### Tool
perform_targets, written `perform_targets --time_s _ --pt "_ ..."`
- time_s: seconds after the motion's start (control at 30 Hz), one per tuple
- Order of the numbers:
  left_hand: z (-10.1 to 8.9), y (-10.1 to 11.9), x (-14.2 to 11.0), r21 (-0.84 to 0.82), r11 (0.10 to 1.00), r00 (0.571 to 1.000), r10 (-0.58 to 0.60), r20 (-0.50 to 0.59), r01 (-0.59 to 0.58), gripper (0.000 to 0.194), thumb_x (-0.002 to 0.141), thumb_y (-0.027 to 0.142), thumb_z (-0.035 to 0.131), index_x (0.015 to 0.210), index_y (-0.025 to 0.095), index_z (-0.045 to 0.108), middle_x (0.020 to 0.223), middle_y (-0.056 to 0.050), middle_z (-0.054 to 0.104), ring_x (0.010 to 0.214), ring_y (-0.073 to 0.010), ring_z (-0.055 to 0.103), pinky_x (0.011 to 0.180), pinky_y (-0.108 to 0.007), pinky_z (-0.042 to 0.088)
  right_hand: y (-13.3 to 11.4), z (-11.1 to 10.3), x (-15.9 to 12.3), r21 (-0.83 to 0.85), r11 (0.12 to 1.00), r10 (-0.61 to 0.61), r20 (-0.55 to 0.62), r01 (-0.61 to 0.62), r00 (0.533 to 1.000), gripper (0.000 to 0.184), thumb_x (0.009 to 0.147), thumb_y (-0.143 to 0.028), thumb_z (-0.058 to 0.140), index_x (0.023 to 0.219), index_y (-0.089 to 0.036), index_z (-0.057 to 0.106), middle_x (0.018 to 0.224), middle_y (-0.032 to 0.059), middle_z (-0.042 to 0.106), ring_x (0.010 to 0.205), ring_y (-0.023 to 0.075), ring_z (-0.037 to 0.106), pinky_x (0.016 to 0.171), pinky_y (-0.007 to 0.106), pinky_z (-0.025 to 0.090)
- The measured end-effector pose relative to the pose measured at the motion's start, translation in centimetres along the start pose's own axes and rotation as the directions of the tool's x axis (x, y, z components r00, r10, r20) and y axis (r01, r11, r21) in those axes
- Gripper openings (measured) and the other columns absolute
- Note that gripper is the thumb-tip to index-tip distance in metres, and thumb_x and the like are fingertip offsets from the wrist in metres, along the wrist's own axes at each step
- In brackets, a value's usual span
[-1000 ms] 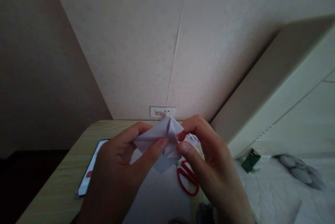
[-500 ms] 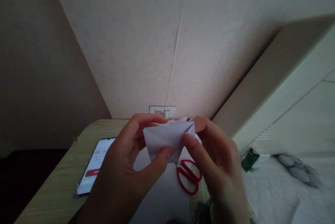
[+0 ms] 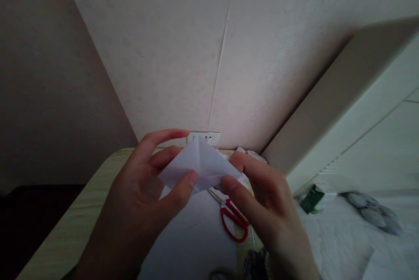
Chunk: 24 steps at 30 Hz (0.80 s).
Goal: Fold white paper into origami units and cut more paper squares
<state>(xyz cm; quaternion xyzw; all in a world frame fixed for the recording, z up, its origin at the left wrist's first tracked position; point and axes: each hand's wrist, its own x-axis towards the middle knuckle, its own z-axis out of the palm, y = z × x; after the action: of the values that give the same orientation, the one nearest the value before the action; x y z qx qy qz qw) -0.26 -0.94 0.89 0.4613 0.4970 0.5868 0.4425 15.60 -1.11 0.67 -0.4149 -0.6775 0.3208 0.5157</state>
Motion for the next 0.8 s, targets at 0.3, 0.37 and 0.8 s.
perform_targets --time_s 0.3,0.37,0.8 --pt "0.9 0.0 0.3 -0.296 0.955 0.999 -0.03 0.016 0.034 0.048 0.059 0.008 0.08 0.099 0.032 0.067 0.079 0.009 0.077 0.071 -0.0129 0.075 0.057 -0.013 0.058 0.0 1.1 0.3 0.104 0.994 0.038 -0.057 -0.032 0.998 0.019 0.09 -0.023 0.063 0.072 -0.022 0.069 0.073 -0.0019 0.064 0.075 0.0155 0.06 0.069 0.03 0.043" --pt "0.8 -0.1 0.2 -0.324 0.945 0.999 -0.043 -0.018 0.035 0.043 0.062 0.01 0.081 0.097 0.03 0.067 0.079 0.009 0.077 0.073 -0.0129 0.075 0.056 -0.012 0.056 0.1 1.0 0.6 0.082 0.996 0.017 0.026 -0.019 1.0 0.02 0.091 -0.022 0.063 0.073 -0.021 0.072 0.075 -0.0009 0.065 0.079 0.0159 0.062 0.071 0.03 0.044" --pt "0.4 -0.1 0.7 -0.295 0.953 0.996 -0.058 0.067 0.075 0.039 0.067 0.014 0.081 0.098 0.028 0.063 0.078 0.007 0.077 0.083 -0.0195 0.077 0.061 -0.018 0.06 1.2 -1.1 -0.2 0.003 0.94 -0.342 -0.055 0.342 0.938 0.045 0.091 -0.003 0.063 0.124 -0.034 0.062 0.102 -0.0057 0.067 0.1 0.011 0.06 0.088 0.023 0.047"
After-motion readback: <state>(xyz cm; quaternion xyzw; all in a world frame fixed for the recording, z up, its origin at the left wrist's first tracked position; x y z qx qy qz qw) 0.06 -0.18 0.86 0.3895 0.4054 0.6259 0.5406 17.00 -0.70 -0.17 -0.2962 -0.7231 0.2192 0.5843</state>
